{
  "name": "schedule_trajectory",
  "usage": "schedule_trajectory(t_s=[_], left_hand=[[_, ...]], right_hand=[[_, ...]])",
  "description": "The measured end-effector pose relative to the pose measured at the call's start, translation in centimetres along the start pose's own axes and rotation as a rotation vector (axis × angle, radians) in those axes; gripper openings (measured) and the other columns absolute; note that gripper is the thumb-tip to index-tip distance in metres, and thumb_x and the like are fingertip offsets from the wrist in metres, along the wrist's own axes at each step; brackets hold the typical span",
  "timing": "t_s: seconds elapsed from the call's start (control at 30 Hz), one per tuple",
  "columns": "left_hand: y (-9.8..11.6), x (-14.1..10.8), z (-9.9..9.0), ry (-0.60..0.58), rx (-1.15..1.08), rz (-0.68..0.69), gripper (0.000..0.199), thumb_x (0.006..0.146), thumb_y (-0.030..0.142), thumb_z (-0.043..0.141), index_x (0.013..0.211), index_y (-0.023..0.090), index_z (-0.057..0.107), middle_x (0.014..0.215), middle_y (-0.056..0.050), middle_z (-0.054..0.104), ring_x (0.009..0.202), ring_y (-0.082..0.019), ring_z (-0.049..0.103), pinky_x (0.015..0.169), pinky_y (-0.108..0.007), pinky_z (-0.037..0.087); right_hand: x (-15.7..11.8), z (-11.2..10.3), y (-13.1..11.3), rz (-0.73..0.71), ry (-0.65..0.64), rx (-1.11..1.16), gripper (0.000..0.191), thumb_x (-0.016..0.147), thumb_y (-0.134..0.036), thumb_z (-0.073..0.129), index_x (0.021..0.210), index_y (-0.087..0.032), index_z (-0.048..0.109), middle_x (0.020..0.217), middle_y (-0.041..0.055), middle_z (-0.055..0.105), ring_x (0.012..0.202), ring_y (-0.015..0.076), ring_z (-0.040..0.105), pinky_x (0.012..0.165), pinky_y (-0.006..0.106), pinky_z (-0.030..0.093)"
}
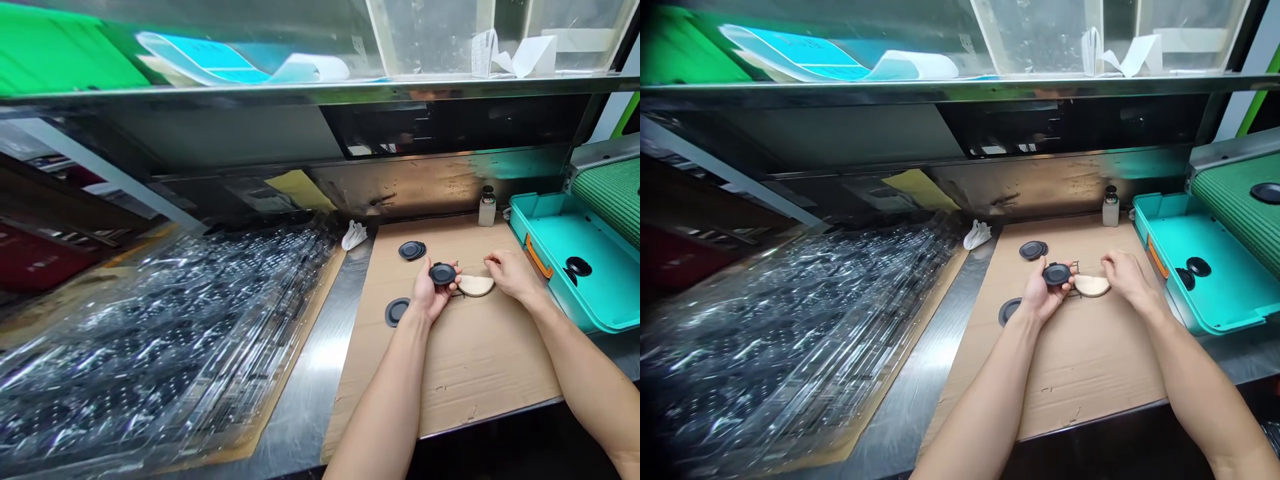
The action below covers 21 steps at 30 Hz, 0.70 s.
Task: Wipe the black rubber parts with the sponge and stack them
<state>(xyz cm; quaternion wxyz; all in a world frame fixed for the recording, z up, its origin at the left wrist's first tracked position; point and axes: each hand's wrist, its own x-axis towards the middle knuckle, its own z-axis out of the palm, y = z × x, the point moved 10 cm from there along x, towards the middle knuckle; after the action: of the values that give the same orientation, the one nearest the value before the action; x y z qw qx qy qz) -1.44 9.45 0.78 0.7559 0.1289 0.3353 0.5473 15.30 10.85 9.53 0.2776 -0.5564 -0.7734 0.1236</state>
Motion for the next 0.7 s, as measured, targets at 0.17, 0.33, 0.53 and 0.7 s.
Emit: schedule_trajectory(t_s=[0.17,0.33,0.53,0.7], left_hand=[[-2.5,-0.1,0.6,-0.033,0.153,-0.121,0.074,0.104,0.057,0.02,0.103,0.003,0.07,0.069,-0.018,0.07,0.048,-0.017,0.061,0.036,-0.022,0.039],[-3.6,-0.2,1.6,-0.094,0.223,-0.13,0.064,0.104,0.055,0.026,0.1,0.009,0.069,0.056,-0.01,0.065,0.041,-0.019,0.06,0.032,-0.024,0.042],[-3.8,-0.3,0.6,0.03,0.187,-0.212,0.058,0.105,0.051,0.028,0.099,0.008,0.066,0.06,-0.012,0.067,0.043,-0.018,0.063,0.034,-0.023,0.047],[-3.5,-0.8,0.3,0.104,0.1,-0.287,0.049,0.104,0.037,0.028,0.106,0.004,0.063,0.063,-0.014,0.068,0.04,-0.016,0.059,0.033,-0.021,0.046]], right_hand=[[-0.9,0.1,-4.3,-0.167,0.103,0.393,0.02,0.096,-0.033,0.055,0.095,-0.021,0.072,0.095,0.0057,0.072,0.087,0.0193,0.066,0.078,0.028,0.049],[-1.4,2.2,-5.0,-0.141,0.078,0.366,0.022,0.093,-0.033,0.06,0.106,-0.023,0.073,0.102,0.0066,0.074,0.094,0.0208,0.067,0.085,0.031,0.05],[-1.0,2.8,-3.6,-0.084,-0.018,0.189,0.025,0.092,-0.039,0.061,0.083,-0.021,0.075,0.083,0.0041,0.074,0.077,0.0179,0.064,0.071,0.027,0.044],[-0.7,2.2,-3.0,-0.031,-0.055,0.26,0.025,0.092,-0.031,0.057,0.078,-0.019,0.075,0.072,0.0019,0.073,0.069,0.0156,0.062,0.067,0.025,0.042]])
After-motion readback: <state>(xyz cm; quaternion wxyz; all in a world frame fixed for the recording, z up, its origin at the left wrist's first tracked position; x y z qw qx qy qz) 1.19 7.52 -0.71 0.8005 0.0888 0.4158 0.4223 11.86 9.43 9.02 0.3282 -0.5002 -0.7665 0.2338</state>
